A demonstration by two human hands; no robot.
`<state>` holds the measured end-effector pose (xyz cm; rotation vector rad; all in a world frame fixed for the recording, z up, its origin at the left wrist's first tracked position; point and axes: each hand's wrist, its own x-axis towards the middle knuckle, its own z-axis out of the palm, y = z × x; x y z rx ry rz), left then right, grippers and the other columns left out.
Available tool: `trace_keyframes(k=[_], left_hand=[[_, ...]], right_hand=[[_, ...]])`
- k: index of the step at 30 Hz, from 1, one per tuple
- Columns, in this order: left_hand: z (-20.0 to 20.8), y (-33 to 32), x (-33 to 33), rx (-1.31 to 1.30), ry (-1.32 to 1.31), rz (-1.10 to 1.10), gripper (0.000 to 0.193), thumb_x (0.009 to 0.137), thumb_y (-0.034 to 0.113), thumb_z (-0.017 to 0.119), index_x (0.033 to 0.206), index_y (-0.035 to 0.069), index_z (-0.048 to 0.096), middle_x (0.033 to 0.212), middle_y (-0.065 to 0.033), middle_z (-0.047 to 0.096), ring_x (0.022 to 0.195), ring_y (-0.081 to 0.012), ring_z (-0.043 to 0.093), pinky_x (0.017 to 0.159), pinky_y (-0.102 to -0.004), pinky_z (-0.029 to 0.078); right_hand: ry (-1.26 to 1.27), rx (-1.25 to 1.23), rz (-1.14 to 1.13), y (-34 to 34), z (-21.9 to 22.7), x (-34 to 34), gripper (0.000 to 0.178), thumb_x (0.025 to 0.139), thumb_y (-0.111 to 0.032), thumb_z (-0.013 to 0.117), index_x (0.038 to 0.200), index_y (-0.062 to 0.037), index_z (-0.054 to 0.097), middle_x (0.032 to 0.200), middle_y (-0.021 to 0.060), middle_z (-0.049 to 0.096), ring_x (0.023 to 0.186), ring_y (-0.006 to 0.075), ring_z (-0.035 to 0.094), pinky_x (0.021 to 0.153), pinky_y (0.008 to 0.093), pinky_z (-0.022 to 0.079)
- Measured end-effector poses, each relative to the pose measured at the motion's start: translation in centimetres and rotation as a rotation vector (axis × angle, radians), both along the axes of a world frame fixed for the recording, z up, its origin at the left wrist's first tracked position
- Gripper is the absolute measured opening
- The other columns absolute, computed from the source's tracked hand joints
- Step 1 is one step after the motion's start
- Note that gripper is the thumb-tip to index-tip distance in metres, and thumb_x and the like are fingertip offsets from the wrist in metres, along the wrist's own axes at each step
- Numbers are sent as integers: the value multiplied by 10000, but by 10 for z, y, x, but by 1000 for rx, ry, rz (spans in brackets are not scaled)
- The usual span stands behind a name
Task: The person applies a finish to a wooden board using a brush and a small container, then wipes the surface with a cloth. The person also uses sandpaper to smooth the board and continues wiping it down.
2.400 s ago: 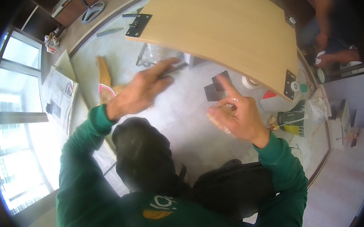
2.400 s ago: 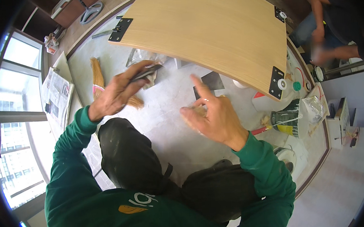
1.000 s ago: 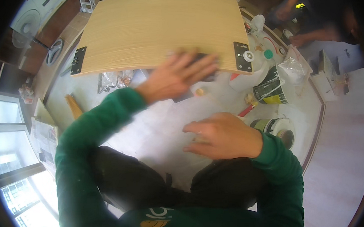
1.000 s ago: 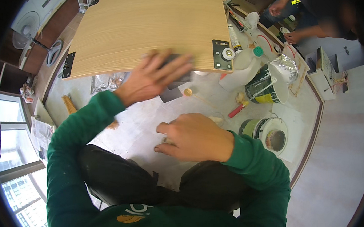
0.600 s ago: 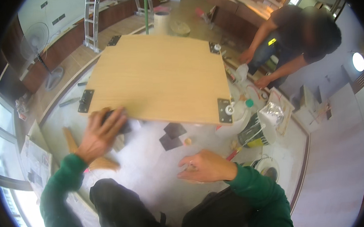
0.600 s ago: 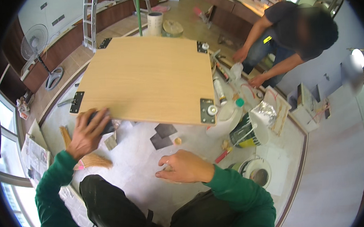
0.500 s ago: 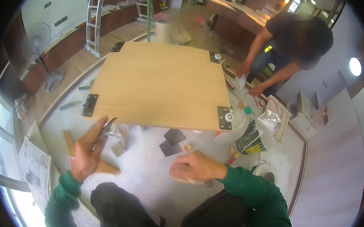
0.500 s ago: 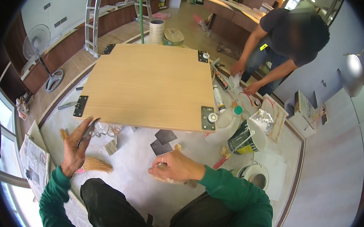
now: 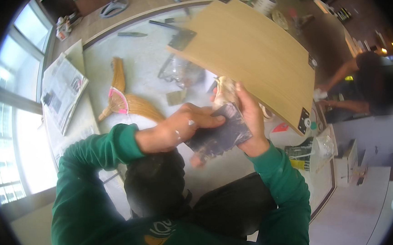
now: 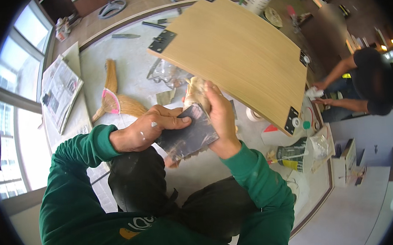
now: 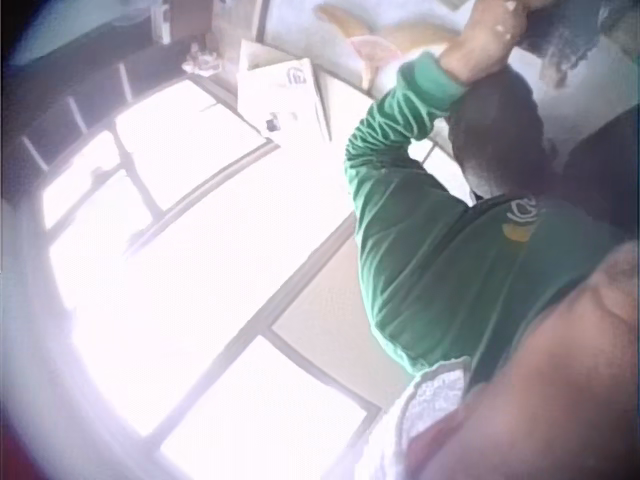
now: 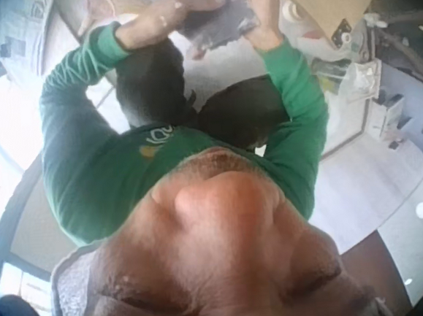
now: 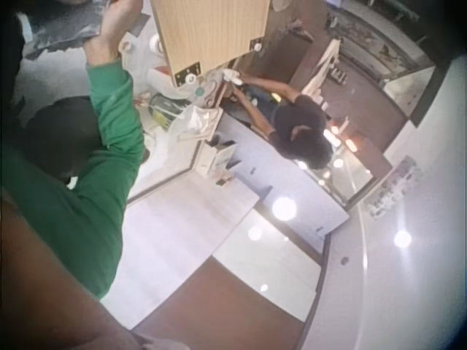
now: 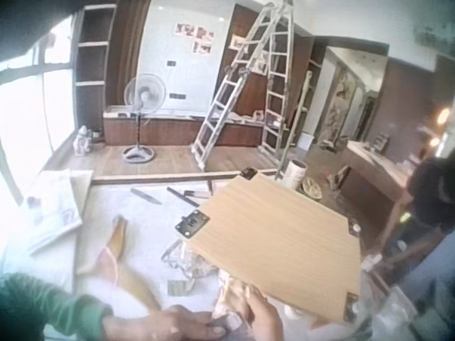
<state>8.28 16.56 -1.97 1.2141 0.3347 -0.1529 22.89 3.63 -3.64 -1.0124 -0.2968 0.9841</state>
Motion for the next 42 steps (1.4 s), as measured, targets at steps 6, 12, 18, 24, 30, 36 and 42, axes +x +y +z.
trace_keyframes(k=[6,12,18,24,30,36,42], left_hand=[[3,19,-23,-28,8,259,331,1039,244,647,1156,-55,725,902,-87,755,748,-131,674,715,-316,551],[-11,30,-14,734,-489,67,482,963,113,677,1401,-57,574,1389,-214,482,1174,-298,572,916,-393,518],[-18,55,-32,702,-518,13,794,783,187,838,1485,-10,524,1425,-199,512,1236,-335,550,1033,-425,455],[-60,134,-45,700,-140,583,469,930,294,734,1276,-20,700,1119,-112,682,955,-165,615,880,-330,500],[-98,159,18,546,-515,598,578,1061,454,506,1246,-62,692,1010,-99,651,943,-190,571,884,-289,445],[-98,163,68,499,-207,587,700,1058,552,460,1186,-98,685,893,-76,598,859,-184,512,805,-322,427],[-99,155,77,405,-160,607,677,1059,550,473,1107,-89,694,868,-75,591,836,-169,497,784,-322,418]], right_hand=[[-524,-325,-59,-11,18,-15,714,1075,-524,409,1564,-4,391,1546,195,456,1372,299,485,1134,486,379],[-480,-136,233,0,21,-37,777,1059,-384,548,1613,43,210,1552,199,368,1378,254,465,1124,392,391],[-352,-297,230,7,16,-33,677,1038,-222,599,1614,-14,310,1346,100,594,1147,167,595,958,317,504],[-1739,-472,40,0,21,9,660,859,-61,705,1497,-67,534,1426,135,577,1179,269,589,933,405,458],[-2352,-473,22,48,-19,36,735,737,8,701,1450,-113,577,1517,131,521,1288,315,528,1006,464,397],[-2333,-690,110,26,-31,45,828,761,-60,732,1539,-104,453,1613,138,409,1345,321,486,1015,476,384],[-2361,-757,71,57,-36,33,740,848,-128,671,1547,-82,431,1636,146,375,1374,315,458,1034,470,370]])
